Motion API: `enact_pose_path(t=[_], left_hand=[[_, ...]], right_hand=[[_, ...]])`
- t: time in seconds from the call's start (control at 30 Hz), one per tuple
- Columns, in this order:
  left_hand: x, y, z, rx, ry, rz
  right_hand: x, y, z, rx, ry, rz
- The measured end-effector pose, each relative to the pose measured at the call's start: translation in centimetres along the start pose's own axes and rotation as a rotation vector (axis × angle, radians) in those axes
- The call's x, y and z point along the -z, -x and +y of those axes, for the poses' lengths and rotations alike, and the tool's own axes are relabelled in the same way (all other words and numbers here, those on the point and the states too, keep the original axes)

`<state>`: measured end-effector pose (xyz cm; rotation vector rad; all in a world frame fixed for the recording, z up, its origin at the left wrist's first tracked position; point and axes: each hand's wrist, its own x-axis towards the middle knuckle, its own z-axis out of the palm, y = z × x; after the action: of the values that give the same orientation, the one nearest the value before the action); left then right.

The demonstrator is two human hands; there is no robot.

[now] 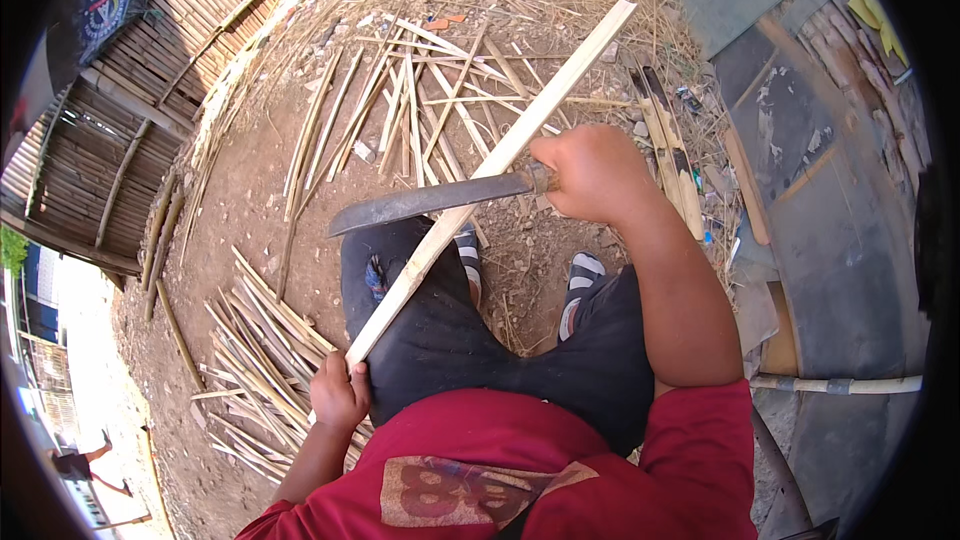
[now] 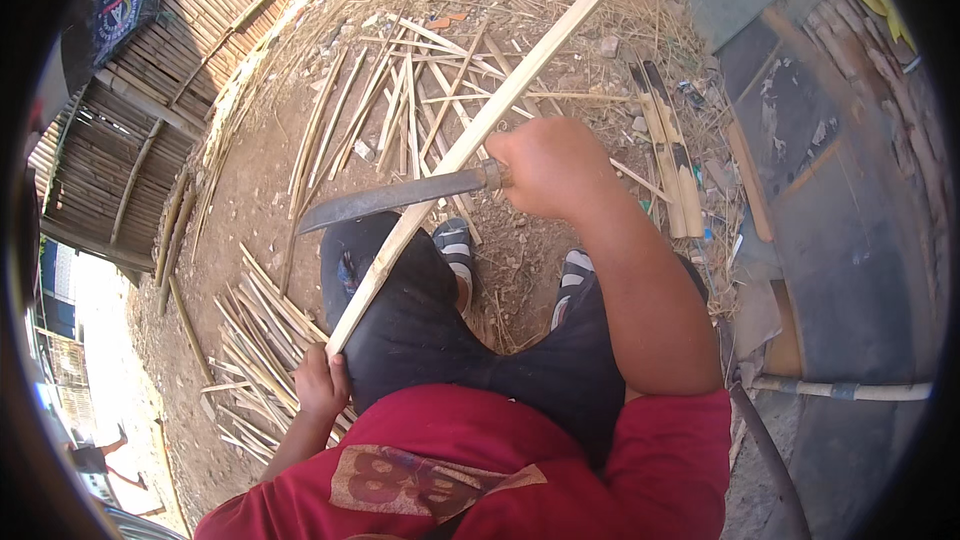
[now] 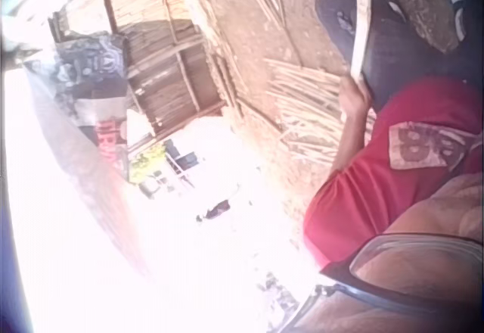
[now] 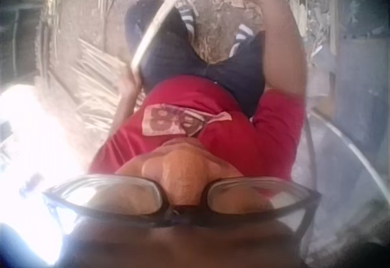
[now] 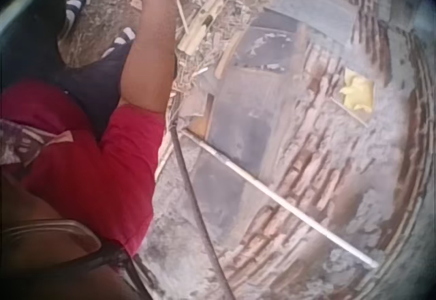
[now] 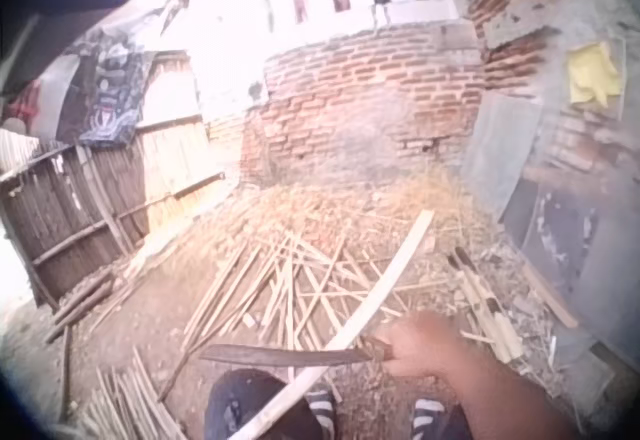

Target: The person shaves a bamboo strip using a large knife while sitting on the ground, removing thin layers from the surface.

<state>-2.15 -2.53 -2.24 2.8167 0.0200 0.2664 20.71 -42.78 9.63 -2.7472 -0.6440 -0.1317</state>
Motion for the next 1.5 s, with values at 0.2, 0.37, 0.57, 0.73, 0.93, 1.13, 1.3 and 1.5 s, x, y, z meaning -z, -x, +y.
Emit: enact_pose_path(t=[0.2,0.37,0.57,0.73,0.93,1.13,1.3,1.5], left_hand=[[-0.4,0.6,-0.3,-0.003,0.035,0.031],[-0.7,0.7,-1.5,-0.031,0.047,0.029],[-0.1,0.6,-0.6,0.001,0.033,0.024],[0.2,1.1,-1.4,-0.009,0.062,0.003],[0.5,0.4,-0.4,0.021,0.013,0.040],[0.7,1.3,-1.3,-0.029,0.016,0.029],[0.6,0.9,-1.3,-0.036,-0.021,-0.008],[1.2,1.6,-2.0,-0.007,0.014,-0.016]], right_hand=[[-1.7,-0.4,2.0,-0.076,-0.053,0.126],[-1.1,-0.8,0.3,-0.044,-0.083,0.075],[-2.1,-1.2,3.0,-0.180,-0.174,0.109],[-1.3,-0.5,-1.4,0.051,0.092,0.061],[-2.6,-1.4,5.7,-0.255,-0.137,0.113],[-1.9,-0.2,-0.8,0.053,0.035,0.136],[-2.7,-0.4,5.8,-0.334,-0.346,0.007],[-2.6,-0.3,2.4,-0.116,-0.101,0.166]])
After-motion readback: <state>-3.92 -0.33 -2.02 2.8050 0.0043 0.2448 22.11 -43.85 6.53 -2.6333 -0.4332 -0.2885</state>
